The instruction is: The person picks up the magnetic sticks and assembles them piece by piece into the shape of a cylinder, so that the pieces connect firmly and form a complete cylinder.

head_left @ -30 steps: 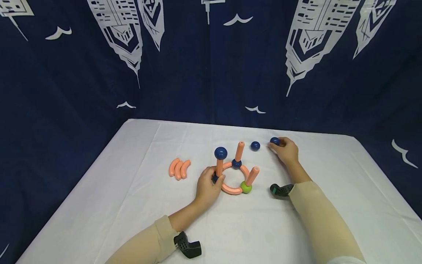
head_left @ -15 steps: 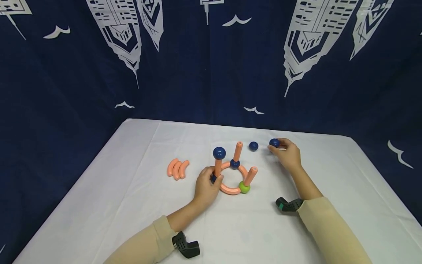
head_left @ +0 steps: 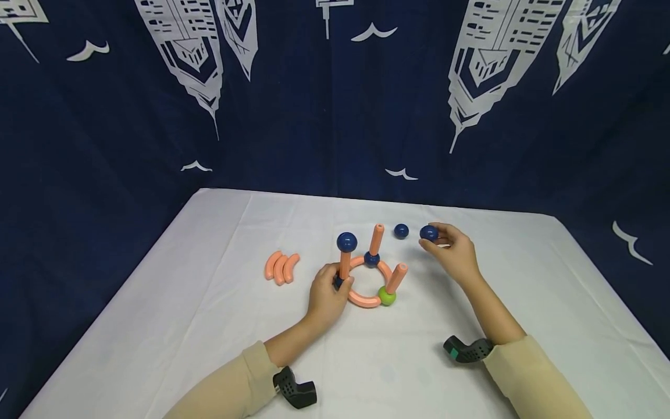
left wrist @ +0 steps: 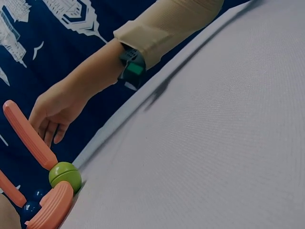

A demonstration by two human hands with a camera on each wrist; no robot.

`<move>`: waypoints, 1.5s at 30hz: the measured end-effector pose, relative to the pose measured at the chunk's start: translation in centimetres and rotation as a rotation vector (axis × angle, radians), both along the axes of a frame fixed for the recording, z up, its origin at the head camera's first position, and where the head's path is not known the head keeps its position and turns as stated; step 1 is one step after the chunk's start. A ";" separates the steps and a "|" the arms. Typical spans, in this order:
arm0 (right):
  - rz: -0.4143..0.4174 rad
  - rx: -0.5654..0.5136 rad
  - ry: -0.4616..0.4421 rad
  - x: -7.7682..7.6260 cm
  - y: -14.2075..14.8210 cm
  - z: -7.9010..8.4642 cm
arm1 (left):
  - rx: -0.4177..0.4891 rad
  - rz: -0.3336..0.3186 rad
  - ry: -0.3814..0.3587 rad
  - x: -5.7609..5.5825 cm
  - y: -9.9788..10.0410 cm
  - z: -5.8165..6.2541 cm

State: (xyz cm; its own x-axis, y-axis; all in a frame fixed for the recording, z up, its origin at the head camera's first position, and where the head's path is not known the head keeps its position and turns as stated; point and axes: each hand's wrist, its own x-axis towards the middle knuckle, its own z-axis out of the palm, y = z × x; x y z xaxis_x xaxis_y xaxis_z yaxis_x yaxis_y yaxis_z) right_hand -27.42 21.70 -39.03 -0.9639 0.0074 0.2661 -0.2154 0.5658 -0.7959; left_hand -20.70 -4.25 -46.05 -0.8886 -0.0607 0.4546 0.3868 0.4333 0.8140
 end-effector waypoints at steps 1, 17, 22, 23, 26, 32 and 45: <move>0.010 -0.005 0.003 0.3 -0.1 0.1 | 0.000 0.000 -0.009 0.0 0.0 0.0; 0.271 -0.264 -0.002 4.9 -1.2 2.4 | 0.002 -0.004 0.028 -0.1 -0.1 -0.1; 0.342 -0.302 0.033 5.7 -1.8 2.6 | 0.005 -0.003 0.012 -0.1 0.0 0.0; 0.358 -0.306 0.044 5.9 -1.9 2.6 | 0.004 -0.003 0.010 0.0 0.0 0.0; 0.415 -0.321 0.078 6.2 -2.1 2.6 | 0.002 -0.002 0.007 0.0 0.0 0.0; 0.490 -0.311 0.148 6.6 -2.6 2.4 | -0.001 -0.003 0.010 0.0 -0.1 -0.1; 0.492 -0.208 0.138 5.9 -3.0 -0.4 | 0.004 -0.006 -0.001 0.0 0.0 0.0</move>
